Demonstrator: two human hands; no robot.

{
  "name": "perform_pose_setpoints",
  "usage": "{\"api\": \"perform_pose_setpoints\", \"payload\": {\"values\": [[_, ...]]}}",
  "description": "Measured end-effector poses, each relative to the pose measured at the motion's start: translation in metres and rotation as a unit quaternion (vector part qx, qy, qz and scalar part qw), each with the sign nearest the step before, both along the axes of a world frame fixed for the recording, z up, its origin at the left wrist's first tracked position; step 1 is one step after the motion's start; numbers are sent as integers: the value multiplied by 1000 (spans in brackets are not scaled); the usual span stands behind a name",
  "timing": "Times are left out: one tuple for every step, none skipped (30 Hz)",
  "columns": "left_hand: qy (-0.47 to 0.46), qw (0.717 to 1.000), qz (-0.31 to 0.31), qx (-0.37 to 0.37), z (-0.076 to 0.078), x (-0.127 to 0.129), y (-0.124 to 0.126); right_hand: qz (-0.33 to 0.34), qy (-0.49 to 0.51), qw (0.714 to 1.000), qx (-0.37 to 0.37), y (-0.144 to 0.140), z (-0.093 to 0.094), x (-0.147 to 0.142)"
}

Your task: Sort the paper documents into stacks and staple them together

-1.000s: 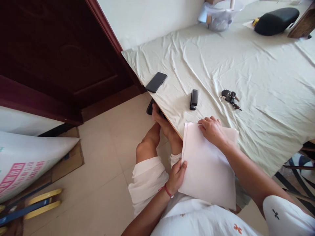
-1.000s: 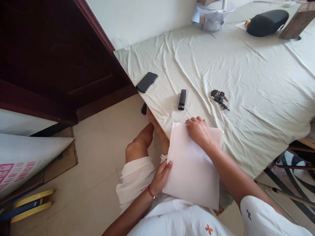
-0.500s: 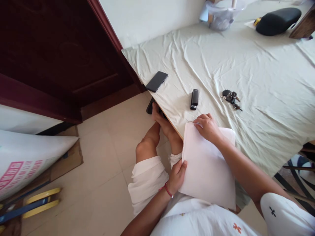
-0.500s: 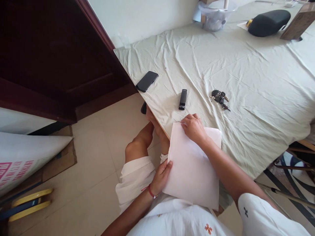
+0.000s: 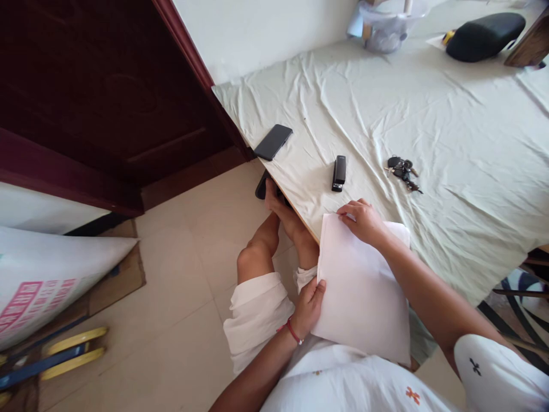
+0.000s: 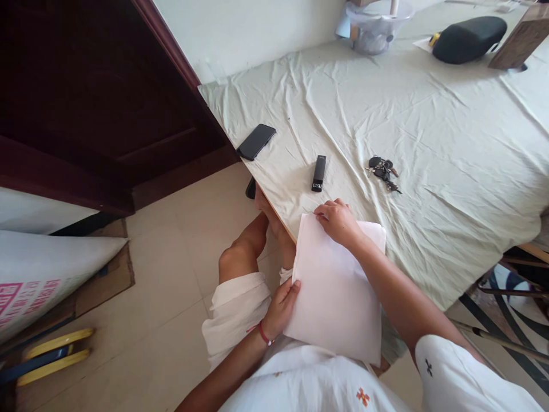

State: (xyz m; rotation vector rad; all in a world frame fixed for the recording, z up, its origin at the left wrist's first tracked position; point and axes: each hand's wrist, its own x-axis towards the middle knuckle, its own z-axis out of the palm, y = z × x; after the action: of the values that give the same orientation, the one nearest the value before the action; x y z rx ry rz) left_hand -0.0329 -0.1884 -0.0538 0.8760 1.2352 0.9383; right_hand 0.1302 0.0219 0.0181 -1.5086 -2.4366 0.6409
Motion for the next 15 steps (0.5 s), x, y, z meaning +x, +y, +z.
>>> {"api": "perform_pose_setpoints", "payload": {"values": [[-1, 1000, 1, 0, 0, 0, 0, 1, -6, 1000, 5, 0, 0, -1], [-3, 1000, 2, -1, 1, 0, 0, 2, -11, 1000, 11, 0, 0, -2], [-4, 1000, 5, -2, 1, 0, 0, 4, -14, 1000, 15, -1, 0, -4], [-5, 1000, 7, -4, 2, 0, 0, 5, -15, 1000, 18, -1, 0, -5], [-6, 1000, 9, -6, 3, 0, 0, 6, -15, 1000, 19, -1, 0, -6], [-8, 1000, 11, -9, 3, 0, 0, 7, -13, 1000, 17, -1, 0, -7], [-11, 1000, 12, -11, 4, 0, 1, 8, -11, 1000, 13, -1, 0, -8], [-14, 1000, 11, -12, 5, -1, 1, 9, -9, 1000, 9, 0, 1, -9], [-16, 1000, 10, -13, 6, -1, 1, 11, -8, 1000, 5, 0, 1, -10], [-17, 1000, 9, -13, 7, -2, 1, 12, -8, 1000, 2, 0, 1, -11], [-17, 1000, 9, -12, 7, -2, 1, 12, -9, 1000, 1, 1, 1, -13], [-16, 1000, 8, -11, 8, -3, 1, 12, -11, 1000, -1, 1, 1, -14], [-14, 1000, 7, -10, 8, -3, 1, 9, -13, 1000, -2, 1, 0, -15], [-14, 1000, 7, -9, 9, -3, 1, 7, -14, 1000, -5, 1, -1, -15], [-14, 1000, 6, -9, 9, -3, 1, 3, -16, 1000, -8, 1, -3, -16]]}}
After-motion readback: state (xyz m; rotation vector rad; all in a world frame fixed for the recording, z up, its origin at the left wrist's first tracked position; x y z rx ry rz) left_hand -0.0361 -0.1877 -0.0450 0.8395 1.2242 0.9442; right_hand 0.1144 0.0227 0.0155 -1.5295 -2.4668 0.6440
